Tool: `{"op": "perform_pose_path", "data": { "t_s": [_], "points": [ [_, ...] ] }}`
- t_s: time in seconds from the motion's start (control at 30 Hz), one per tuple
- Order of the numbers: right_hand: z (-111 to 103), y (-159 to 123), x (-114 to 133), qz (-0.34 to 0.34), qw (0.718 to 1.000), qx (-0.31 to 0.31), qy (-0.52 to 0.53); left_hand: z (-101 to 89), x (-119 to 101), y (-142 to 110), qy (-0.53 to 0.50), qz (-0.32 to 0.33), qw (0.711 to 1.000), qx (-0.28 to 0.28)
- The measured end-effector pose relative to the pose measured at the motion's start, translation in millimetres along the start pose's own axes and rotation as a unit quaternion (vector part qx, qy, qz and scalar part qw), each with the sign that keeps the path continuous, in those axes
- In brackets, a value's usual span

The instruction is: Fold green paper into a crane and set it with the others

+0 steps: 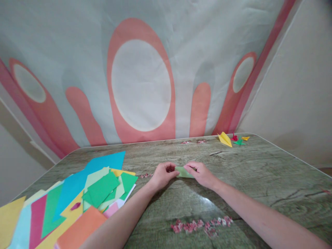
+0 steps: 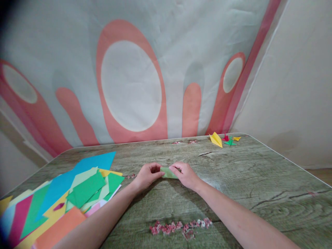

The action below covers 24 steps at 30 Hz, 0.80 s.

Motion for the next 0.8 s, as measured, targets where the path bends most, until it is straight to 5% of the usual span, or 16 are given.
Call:
{"op": "perform_pose_path", "data": {
  "t_s": [0.23,0.43,0.8],
  "points": [
    [-3.3,-3.5,9.1,-0.037,0.999,-0.03,-0.01,8.5,-4.5,-3.3,-0.035,-0.025,0.997,0.064],
    [-10.2,-5.6,3.6,-0.014,0.989,-0.125,0.081,6.6,1.2,-3.9,-0.139,-0.068,0.988,-0.008],
    [-12.4,-4.2,-9.9,-0.006,0.975,-0.177,0.133,4.8,2.2,-4.1,-0.197,-0.063,0.977,-0.047]
  ]
}}
Point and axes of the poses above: each hand's wrist, its own y-axis towards the middle knuckle, its own z-axis out of the palm, x = y × z, the point moved 5 cm from there along y, towards the middle knuckle, and after that the axes turned 15 degrees about x, right-handed, at the moved point
